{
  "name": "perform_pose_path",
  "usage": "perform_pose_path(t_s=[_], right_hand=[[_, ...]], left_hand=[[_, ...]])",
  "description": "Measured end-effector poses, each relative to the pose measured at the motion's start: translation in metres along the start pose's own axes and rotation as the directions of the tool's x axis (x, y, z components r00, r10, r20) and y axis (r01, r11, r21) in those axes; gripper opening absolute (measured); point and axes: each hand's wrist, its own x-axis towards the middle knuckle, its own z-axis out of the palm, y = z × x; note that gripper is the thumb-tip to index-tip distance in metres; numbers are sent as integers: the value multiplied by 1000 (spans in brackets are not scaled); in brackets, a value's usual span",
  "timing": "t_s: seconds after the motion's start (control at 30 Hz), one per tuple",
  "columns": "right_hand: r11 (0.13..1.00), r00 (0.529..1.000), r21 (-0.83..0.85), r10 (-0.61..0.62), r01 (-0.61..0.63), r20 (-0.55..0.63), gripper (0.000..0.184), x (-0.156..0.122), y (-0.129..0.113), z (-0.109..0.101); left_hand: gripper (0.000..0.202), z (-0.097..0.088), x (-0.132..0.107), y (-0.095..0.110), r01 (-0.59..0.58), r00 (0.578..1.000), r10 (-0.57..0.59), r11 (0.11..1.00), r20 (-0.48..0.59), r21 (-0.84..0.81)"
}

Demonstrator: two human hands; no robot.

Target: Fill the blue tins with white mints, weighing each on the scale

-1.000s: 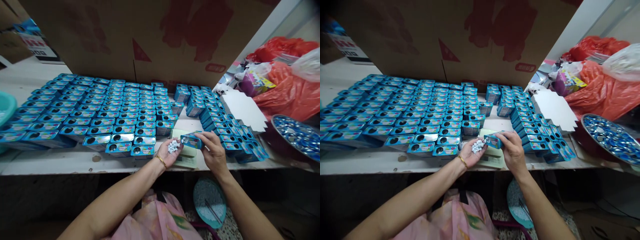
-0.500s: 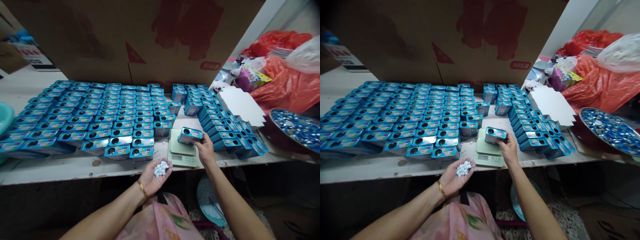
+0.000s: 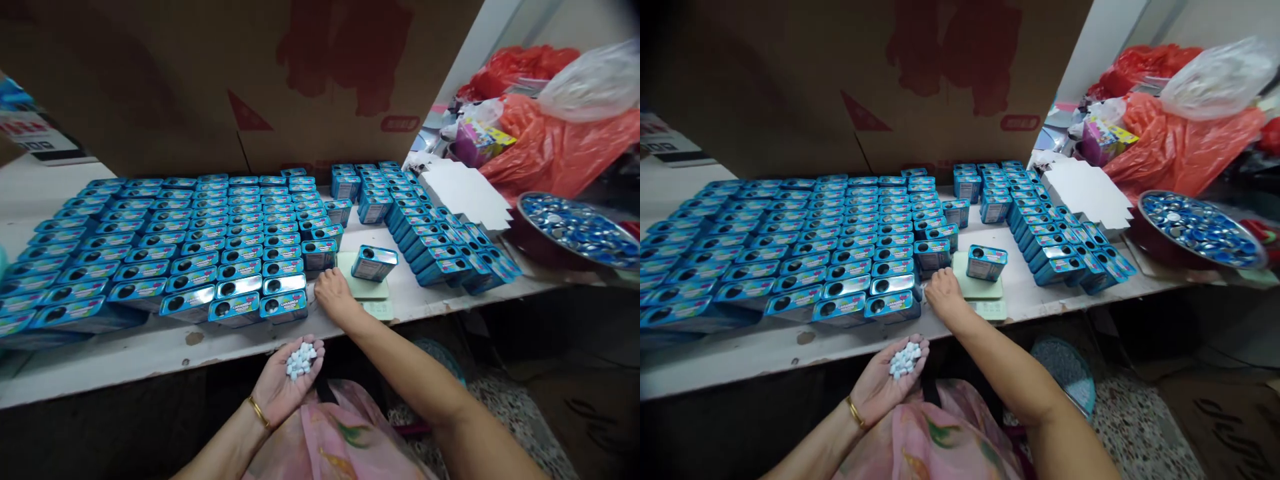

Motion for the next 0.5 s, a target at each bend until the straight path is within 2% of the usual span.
perform_pose_path(t_s=[0.13, 0.37, 0.5], right_hand=[[1000, 999, 8, 19, -19, -28, 11, -7, 2, 8], [998, 999, 69, -1, 5, -55, 9, -48, -13, -6], [996, 995, 55, 68, -64, -72, 11, -57, -13, -6]], left_hand=[[15, -10, 0, 5, -40, 998, 39, 999, -39, -20], [16, -13, 14, 7, -45, 997, 43, 999, -71, -23], [15, -12, 17, 4, -26, 998, 26, 1000, -64, -6]])
